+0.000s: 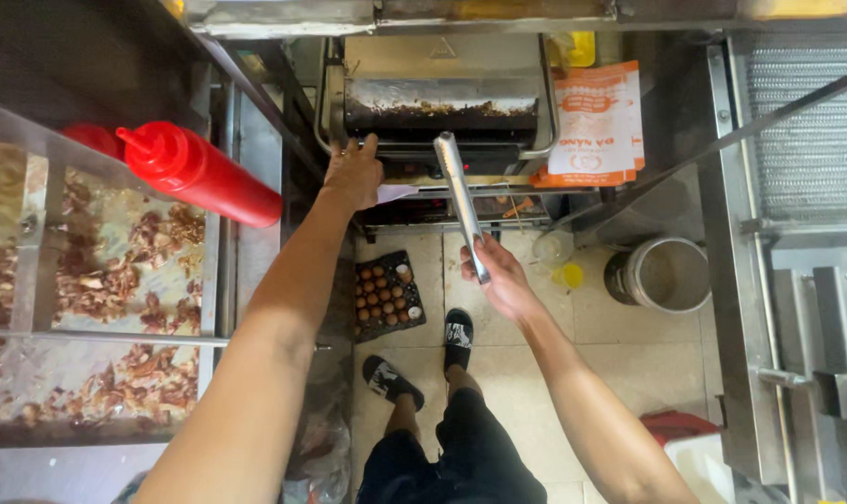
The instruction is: The person prepares a sandwich by adding meat and vegetables with tongs, applies sauce with a spoon, toasts the sandwich in a press, and then uses a machine to shape dough balls before placing them on a metal tray.
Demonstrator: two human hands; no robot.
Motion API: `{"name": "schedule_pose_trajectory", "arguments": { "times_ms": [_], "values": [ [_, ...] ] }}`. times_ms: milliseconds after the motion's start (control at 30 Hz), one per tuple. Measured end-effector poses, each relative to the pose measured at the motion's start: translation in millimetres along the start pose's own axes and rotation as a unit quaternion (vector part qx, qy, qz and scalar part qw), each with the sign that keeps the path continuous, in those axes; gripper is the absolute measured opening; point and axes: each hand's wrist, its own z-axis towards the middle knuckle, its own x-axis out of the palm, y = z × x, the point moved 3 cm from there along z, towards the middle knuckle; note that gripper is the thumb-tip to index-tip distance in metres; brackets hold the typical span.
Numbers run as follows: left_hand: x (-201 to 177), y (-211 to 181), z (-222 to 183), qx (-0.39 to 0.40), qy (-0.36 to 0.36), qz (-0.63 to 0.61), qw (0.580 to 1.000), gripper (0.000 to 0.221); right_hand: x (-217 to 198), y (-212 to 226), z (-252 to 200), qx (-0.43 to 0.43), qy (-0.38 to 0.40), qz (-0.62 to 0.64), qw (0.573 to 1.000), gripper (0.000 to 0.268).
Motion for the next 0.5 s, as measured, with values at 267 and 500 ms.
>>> {"name": "schedule_pose_trajectory", "arguments": {
  "times_ms": [267, 500],
  "values": [
    [4, 6, 9, 0.012, -0.075, -0.006, 0.997, 0.025, 50, -2, 7, -0.032, -0.078, -0.078, 0.993, 0.027],
    [-17, 1, -8, 0.005, -0.032, -0.039, 0.999, 0.03, 55, -3, 1, -0.046, -0.061, -0.02, 0.997, 0.026]
  ]
}}
